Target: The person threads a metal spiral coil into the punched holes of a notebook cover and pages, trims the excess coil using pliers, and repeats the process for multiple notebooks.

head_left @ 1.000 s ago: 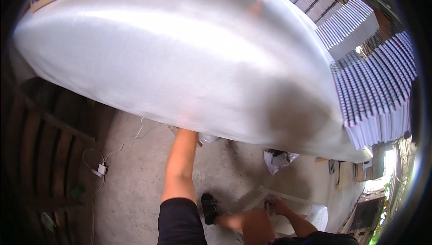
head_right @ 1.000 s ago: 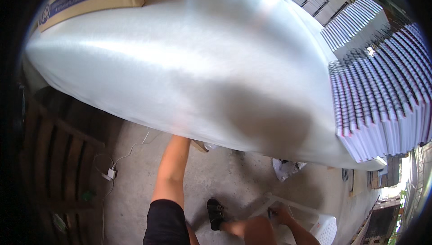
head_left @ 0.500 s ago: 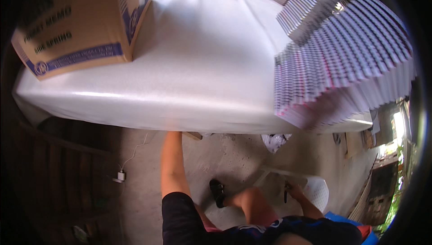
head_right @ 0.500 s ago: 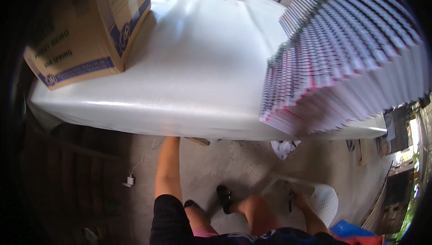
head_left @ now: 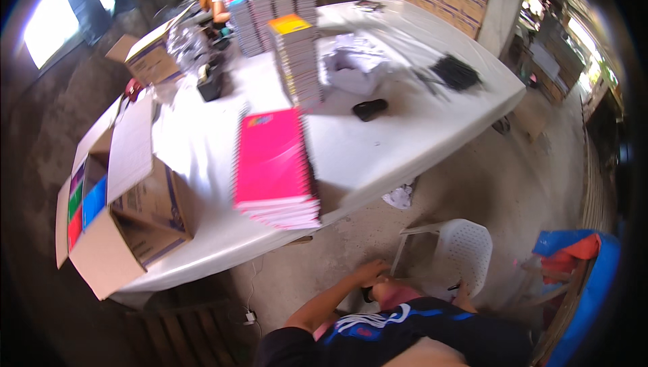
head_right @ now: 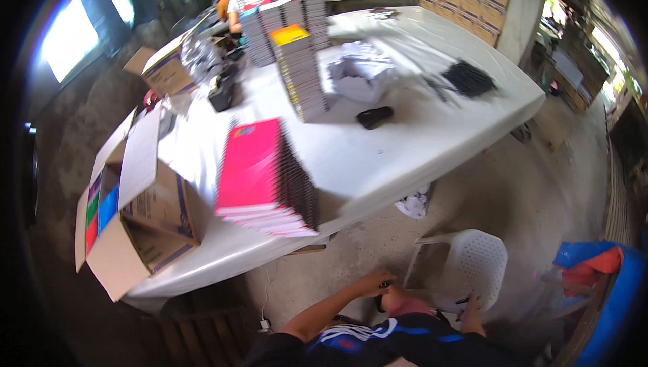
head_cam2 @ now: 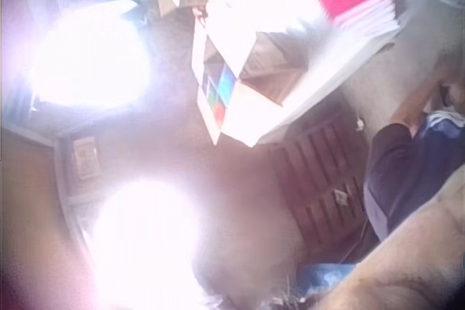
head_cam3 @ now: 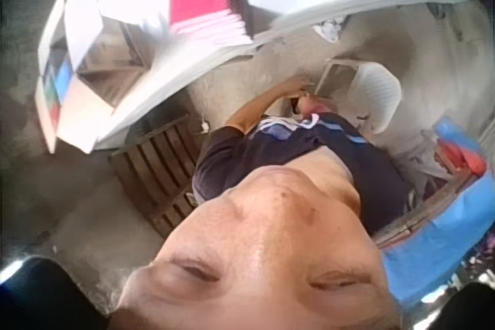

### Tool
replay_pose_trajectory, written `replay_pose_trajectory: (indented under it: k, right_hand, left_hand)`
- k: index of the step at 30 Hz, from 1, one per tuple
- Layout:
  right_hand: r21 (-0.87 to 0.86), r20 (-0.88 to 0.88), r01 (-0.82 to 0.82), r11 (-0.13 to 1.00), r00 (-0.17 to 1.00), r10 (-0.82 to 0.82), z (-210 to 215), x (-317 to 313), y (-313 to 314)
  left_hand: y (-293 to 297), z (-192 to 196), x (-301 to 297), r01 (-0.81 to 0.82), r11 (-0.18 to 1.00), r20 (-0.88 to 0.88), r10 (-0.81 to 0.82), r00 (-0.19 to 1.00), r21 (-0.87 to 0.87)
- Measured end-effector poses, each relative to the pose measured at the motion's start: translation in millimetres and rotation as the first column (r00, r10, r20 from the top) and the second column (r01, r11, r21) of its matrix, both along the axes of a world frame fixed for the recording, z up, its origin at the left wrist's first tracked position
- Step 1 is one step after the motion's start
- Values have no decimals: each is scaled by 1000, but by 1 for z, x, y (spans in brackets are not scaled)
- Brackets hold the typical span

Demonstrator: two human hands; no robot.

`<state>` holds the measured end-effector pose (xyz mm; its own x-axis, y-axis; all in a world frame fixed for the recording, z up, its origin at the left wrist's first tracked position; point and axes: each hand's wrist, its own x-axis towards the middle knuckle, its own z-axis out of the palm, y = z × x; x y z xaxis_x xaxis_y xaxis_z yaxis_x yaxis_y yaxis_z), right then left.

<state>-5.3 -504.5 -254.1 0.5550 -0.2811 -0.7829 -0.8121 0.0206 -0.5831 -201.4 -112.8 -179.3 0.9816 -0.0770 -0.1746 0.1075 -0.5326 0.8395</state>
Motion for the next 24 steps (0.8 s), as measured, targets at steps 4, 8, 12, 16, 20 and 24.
replay_pose_trajectory:
  k: [4,8,12,16,20,24]
  right_hand:
    - [167,-151,346,923,934,-323,-10,-40,15]
    - [407,-260,512,757,859,-441,-14,-64,48]
    - [539,-228,541,645,831,-507,-49,-62,59]
    - [375,-271,607,701,794,-544,-68,-76,42]
    - [365,-113,352,862,936,-334,-4,-91,86]
    - [546,-109,-18,838,990,92,5,-98,107]
  left_hand:
    - [-9,14,-37,216,976,-266,-219,939,-40]
    - [42,-68,-129,203,976,-218,-215,952,-74]
    - [88,-26,-196,-191,909,-618,394,680,370]
    - [120,-29,-225,2,965,-786,213,581,263]
    - [162,2,-172,-80,935,-660,301,688,344]
    - [165,24,-145,-204,941,-586,328,741,269]
